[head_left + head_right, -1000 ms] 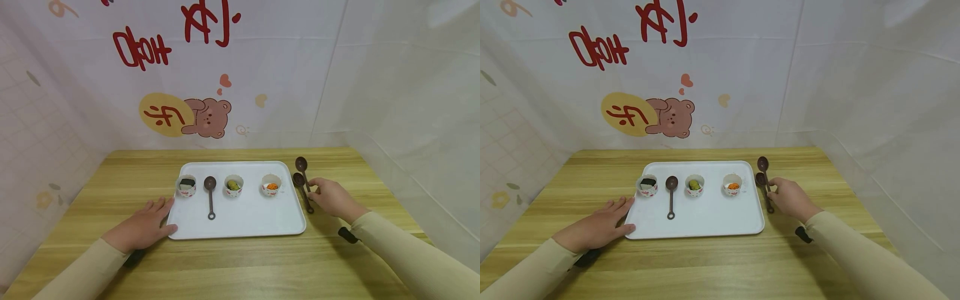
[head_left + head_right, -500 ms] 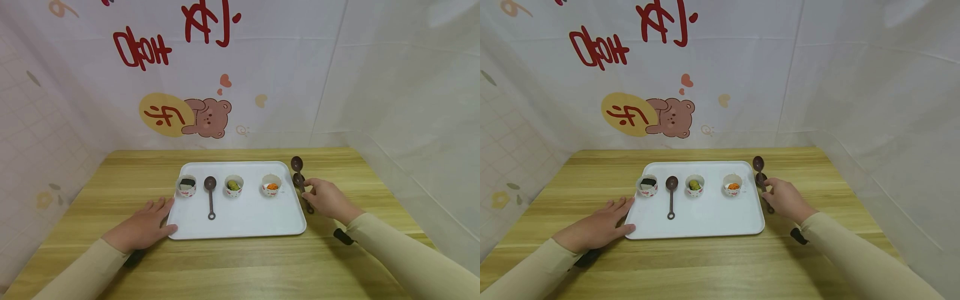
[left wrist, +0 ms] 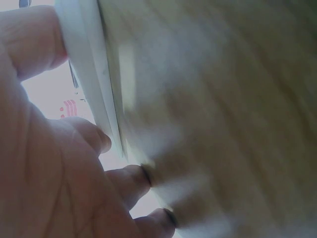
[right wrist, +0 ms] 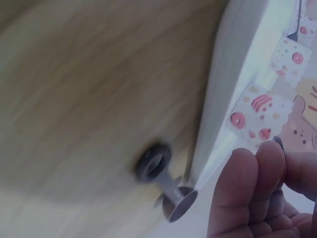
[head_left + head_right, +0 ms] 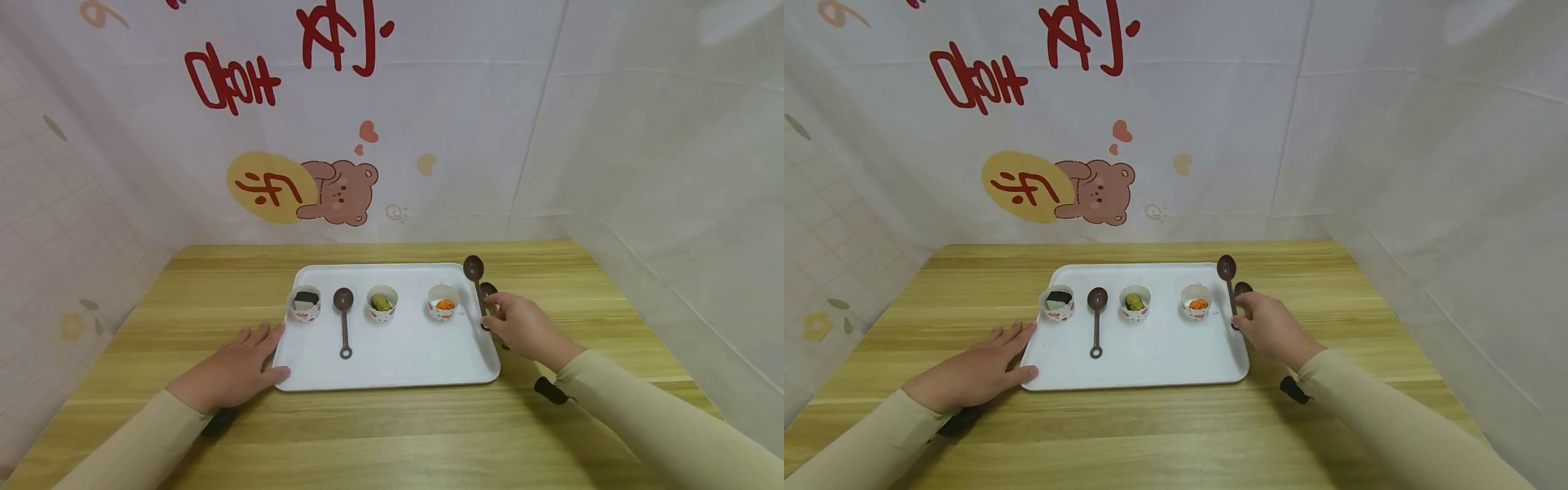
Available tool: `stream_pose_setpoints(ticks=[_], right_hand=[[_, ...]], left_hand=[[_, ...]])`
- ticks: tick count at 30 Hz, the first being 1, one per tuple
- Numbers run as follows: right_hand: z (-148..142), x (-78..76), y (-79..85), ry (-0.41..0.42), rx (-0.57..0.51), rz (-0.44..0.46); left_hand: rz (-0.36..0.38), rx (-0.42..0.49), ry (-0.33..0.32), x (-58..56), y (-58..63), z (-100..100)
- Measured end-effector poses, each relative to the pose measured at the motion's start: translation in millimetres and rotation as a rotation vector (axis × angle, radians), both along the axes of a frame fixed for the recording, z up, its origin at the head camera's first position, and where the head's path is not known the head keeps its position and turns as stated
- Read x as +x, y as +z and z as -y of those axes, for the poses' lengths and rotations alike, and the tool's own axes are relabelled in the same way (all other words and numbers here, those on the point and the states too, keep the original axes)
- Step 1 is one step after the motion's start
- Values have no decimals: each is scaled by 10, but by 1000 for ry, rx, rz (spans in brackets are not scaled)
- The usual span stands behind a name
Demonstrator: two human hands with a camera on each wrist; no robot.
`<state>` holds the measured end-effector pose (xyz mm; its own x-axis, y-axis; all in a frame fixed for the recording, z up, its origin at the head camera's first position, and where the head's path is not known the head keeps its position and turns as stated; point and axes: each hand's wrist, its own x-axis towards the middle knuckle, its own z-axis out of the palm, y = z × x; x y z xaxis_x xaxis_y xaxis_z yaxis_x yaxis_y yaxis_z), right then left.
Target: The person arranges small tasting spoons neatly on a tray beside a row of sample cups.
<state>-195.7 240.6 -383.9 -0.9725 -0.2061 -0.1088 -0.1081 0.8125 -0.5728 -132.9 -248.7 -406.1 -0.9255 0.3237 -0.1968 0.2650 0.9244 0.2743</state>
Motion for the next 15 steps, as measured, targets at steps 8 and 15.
stream_pose_setpoints(ticks=[8,15], right_hand=[[148,33,-5,3,-57,40],[259,52,-27,-10,-112,80]], left_hand=[[-5,0,-1,-1,-3,-2],[1,1,4,-5,-4,-2]])
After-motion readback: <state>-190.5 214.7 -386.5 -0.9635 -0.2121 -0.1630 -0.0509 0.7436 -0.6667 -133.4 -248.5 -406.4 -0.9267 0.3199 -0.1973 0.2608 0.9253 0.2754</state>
